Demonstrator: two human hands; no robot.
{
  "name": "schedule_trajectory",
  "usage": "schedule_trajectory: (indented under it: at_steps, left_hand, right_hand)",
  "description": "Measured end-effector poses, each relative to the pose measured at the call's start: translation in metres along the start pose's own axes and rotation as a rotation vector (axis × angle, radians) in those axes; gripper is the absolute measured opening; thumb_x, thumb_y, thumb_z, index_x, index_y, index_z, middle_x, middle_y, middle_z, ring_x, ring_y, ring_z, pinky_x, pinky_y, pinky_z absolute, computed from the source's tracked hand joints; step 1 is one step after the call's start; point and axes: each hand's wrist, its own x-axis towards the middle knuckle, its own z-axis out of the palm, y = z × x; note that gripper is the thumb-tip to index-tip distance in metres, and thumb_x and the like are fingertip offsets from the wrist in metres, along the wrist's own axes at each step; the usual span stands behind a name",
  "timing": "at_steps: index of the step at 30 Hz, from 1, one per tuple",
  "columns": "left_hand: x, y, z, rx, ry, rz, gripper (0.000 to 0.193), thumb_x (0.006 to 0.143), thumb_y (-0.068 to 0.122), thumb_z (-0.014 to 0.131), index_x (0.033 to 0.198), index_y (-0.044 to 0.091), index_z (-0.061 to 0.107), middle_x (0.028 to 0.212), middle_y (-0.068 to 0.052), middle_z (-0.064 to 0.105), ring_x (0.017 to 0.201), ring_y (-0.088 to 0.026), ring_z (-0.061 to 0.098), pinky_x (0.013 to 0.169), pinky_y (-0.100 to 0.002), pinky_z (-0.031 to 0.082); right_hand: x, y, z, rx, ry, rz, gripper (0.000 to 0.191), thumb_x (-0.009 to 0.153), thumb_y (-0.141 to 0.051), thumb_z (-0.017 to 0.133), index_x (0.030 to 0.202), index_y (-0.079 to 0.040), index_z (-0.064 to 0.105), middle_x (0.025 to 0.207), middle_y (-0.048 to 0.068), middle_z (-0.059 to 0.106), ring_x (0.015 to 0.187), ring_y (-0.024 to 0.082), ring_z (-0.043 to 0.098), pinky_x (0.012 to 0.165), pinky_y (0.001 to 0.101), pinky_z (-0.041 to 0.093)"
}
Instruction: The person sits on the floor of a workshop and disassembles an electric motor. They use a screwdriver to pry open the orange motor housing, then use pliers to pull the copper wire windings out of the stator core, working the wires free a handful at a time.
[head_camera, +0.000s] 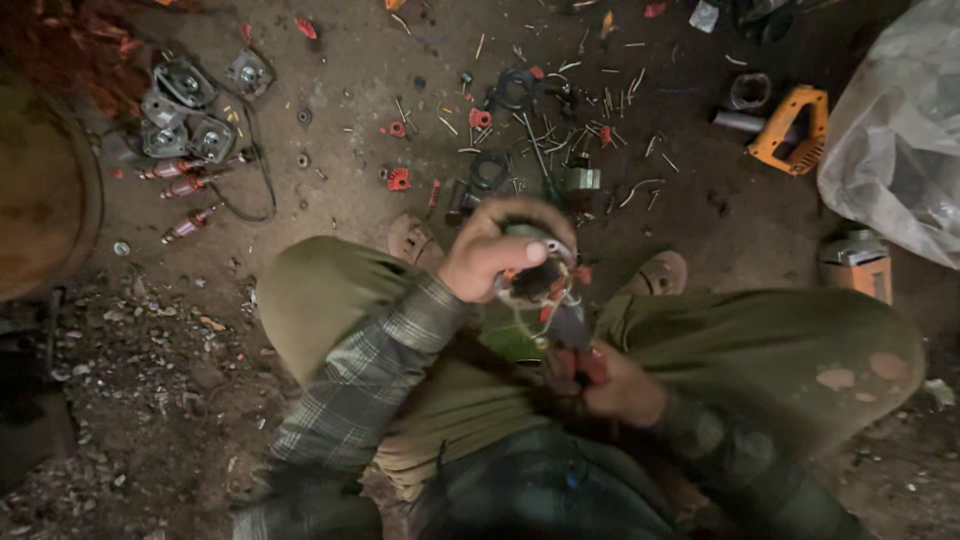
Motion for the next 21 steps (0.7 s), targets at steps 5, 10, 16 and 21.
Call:
schedule_trajectory:
  at_steps: [5, 10, 16, 21]
  left_hand:
    - [-0.002, -0.002, -0.007, -0.08, -0.133, -0.019, 0.053, 0.083, 0.04, 0.077, 0.106, -0.006, 0.069, 0.103, -0.018, 0.072, 0.096, -0.031, 0.074, 0.088, -0.041, 0.061]
    - [0.001, -0.001, -0.011, -0.059, -0.442, -0.067, 0.053, 0.088, 0.044, 0.071, 0.105, -0.006, 0.074, 0.096, -0.02, 0.073, 0.087, -0.028, 0.073, 0.083, -0.039, 0.058]
    - [0.019, -0.008, -0.007, -0.322, -0.57, -0.13, 0.053, 0.09, 0.045, 0.07, 0.11, -0.004, 0.071, 0.103, -0.019, 0.075, 0.089, -0.028, 0.074, 0.074, -0.037, 0.062]
    - [0.011, 0.015, -0.025, 0.229, -0.334, -0.049, 0.052, 0.087, 0.042, 0.072, 0.114, -0.003, 0.07, 0.112, -0.014, 0.071, 0.107, -0.023, 0.069, 0.099, -0.036, 0.055]
  right_hand:
    - [0.0, 0.001, 0.004, 0.061, -0.075, 0.093, 0.036, 0.07, -0.004, 0.072, 0.095, -0.008, 0.046, 0.086, 0.003, 0.043, 0.08, 0.017, 0.041, 0.07, 0.0334, 0.036]
    - [-0.002, -0.005, 0.018, 0.039, -0.24, 0.156, 0.04, 0.065, -0.011, 0.072, 0.099, -0.006, 0.052, 0.101, 0.003, 0.055, 0.097, 0.016, 0.055, 0.09, 0.033, 0.047]
    - [-0.005, -0.033, 0.033, 0.195, -0.218, 0.29, 0.05, 0.06, -0.006, 0.077, 0.104, -0.004, 0.052, 0.083, 0.008, 0.049, 0.078, 0.02, 0.051, 0.071, 0.035, 0.044]
    - [-0.015, -0.051, 0.04, 0.336, -0.131, 0.222, 0.046, 0.061, -0.008, 0.076, 0.098, -0.004, 0.048, 0.079, 0.008, 0.046, 0.067, 0.022, 0.051, 0.058, 0.0391, 0.05]
